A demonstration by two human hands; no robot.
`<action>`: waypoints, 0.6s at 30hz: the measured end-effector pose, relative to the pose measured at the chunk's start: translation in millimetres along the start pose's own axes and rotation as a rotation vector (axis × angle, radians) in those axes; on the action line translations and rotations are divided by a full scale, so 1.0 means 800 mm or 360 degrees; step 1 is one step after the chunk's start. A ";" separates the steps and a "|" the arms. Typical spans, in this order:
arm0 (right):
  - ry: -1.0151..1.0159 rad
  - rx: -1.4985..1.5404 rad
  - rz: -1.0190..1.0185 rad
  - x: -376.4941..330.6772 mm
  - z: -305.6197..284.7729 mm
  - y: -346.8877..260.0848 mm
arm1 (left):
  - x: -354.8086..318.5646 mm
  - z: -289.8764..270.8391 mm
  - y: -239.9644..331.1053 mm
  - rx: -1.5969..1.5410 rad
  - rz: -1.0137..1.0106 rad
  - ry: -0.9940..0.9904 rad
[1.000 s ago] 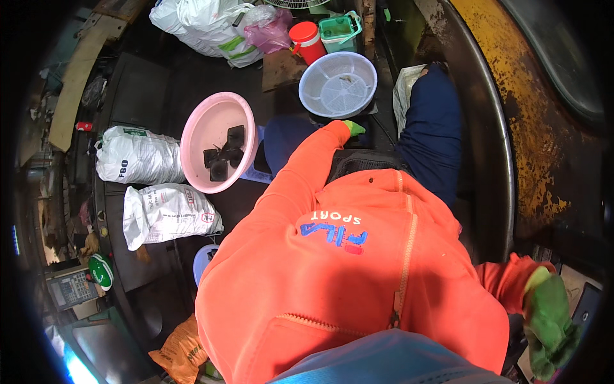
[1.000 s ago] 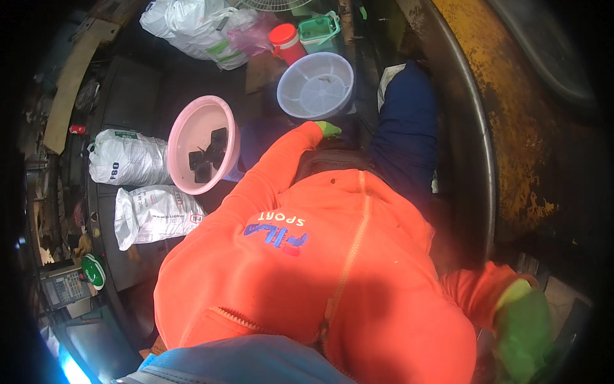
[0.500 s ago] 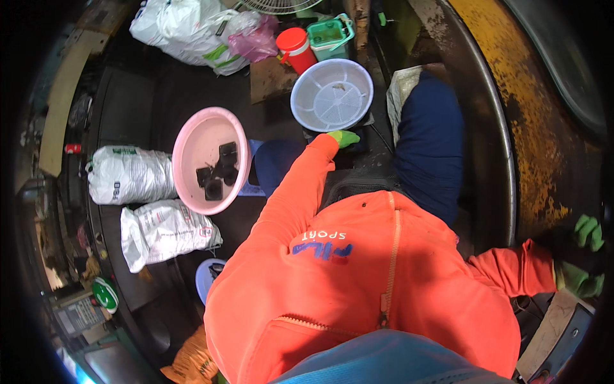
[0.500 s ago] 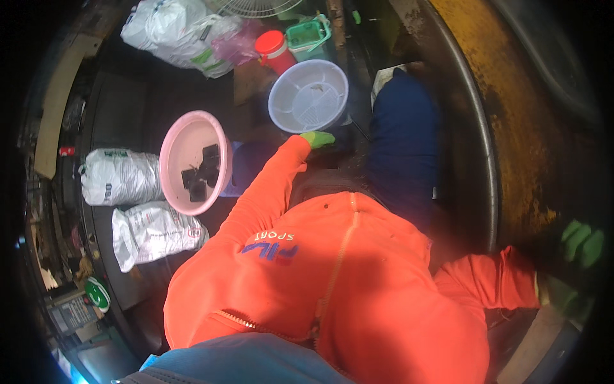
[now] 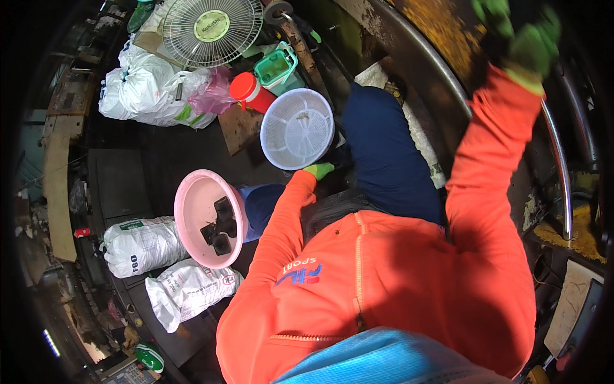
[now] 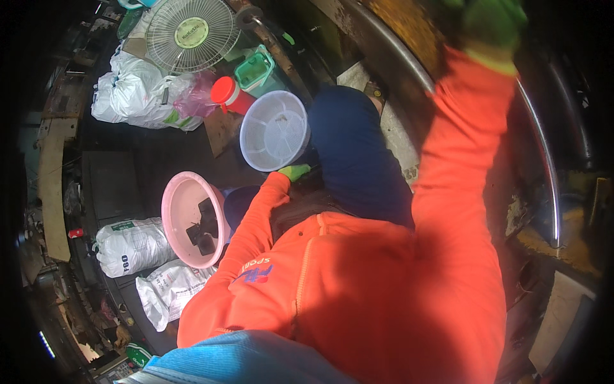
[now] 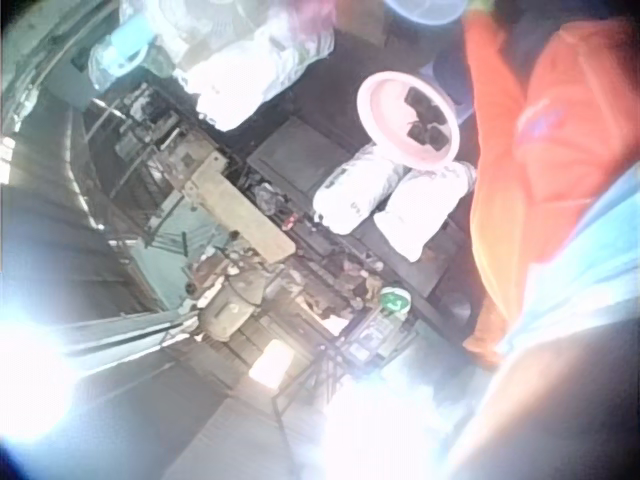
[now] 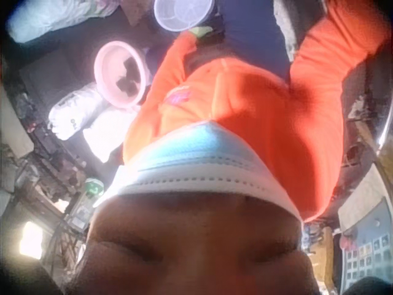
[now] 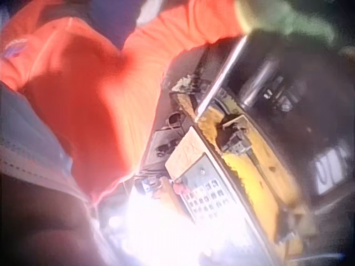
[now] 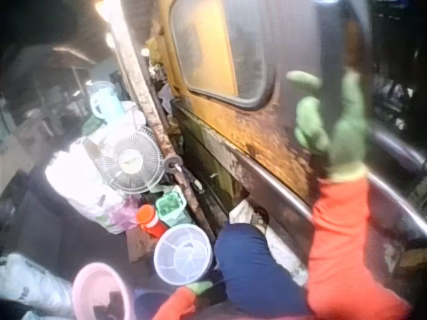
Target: The person repeatedly picks up black molded parts from a white colander, wipes each with a small abrasive pad, and places them into a pink basin. The person handles the parts one at a time, turning them over to wipe different sides.
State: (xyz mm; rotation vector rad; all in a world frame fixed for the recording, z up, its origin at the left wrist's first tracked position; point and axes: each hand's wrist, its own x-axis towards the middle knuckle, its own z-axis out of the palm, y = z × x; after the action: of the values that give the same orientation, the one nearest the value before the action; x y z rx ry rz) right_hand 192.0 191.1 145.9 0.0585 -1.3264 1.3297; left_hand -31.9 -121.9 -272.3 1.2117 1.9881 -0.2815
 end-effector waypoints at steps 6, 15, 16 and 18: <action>-0.0407 0.0368 0.0236 0.076 -0.016 0.094 | -0.041 0.028 -0.039 0.0261 -0.0074 0.0033; -0.0319 0.0303 0.0298 0.158 -0.002 0.203 | -0.013 0.017 -0.047 0.0031 0.0760 0.0351; -0.0353 0.0361 0.0367 0.166 0.000 0.211 | -0.018 0.017 -0.046 0.0084 0.0527 0.0221; -0.0364 0.0350 0.0481 0.177 -0.001 0.225 | -0.034 0.020 -0.044 0.0197 0.0072 -0.0043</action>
State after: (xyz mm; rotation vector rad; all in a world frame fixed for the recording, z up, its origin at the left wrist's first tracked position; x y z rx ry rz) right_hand 23.7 345.4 133.0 0.1708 -1.4132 1.7654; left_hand -46.2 -166.8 -270.3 1.3219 1.9415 -0.4012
